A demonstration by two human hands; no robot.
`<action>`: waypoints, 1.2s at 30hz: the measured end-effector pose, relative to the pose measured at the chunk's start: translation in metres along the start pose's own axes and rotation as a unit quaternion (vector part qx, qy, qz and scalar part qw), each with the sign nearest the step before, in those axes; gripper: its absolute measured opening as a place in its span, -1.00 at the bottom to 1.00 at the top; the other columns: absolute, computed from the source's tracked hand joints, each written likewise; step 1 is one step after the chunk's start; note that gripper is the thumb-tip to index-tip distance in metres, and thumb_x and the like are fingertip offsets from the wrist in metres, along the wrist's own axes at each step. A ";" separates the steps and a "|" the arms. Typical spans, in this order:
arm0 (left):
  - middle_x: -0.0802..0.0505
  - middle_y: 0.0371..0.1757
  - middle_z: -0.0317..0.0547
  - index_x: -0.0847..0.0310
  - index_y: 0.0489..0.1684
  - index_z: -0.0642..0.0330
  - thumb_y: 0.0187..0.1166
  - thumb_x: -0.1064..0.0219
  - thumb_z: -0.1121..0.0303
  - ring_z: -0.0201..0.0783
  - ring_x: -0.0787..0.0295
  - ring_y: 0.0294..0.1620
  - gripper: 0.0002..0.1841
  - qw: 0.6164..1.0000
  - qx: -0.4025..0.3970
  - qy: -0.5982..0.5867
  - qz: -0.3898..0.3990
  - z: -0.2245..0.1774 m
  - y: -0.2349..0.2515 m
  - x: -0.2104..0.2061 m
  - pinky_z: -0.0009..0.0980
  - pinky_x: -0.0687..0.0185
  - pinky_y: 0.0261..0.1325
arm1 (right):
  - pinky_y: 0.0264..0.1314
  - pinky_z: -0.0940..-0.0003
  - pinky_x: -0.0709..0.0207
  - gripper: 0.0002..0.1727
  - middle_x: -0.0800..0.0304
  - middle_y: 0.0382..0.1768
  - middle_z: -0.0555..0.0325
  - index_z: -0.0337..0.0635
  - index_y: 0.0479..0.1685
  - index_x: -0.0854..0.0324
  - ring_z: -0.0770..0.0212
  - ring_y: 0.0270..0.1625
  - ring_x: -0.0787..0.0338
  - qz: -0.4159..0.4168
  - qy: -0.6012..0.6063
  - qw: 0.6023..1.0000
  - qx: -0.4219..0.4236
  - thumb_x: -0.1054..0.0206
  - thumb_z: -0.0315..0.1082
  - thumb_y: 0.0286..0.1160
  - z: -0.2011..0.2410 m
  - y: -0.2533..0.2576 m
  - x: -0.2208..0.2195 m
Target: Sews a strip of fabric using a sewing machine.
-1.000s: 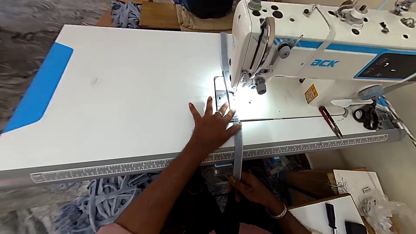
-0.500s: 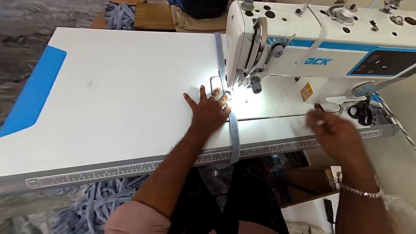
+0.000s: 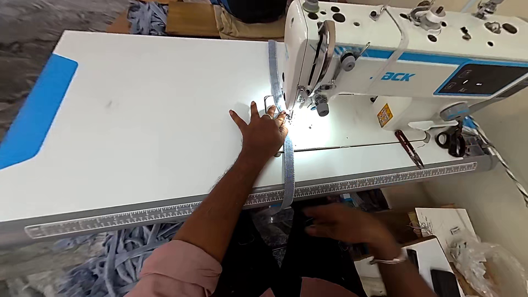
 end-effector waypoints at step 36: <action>-0.45 0.79 -0.49 -0.51 0.66 -0.47 0.72 0.21 -0.35 0.20 0.07 0.92 -0.35 0.988 -0.154 -0.029 -0.008 -0.008 -0.102 -0.011 0.64 0.44 0.67 | -0.04 0.56 -0.56 -0.64 -0.81 -0.11 0.25 -0.20 0.08 -0.75 0.55 -0.19 -0.68 0.009 0.212 0.972 0.104 -0.17 -0.12 0.80 -0.031 0.040 -0.090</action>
Point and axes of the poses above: each hand's wrist, its own y-axis towards the middle knuckle, its own x-axis out of the back of the hand, z = x × y, the point moved 4 cm from there along y, towards the middle knuckle
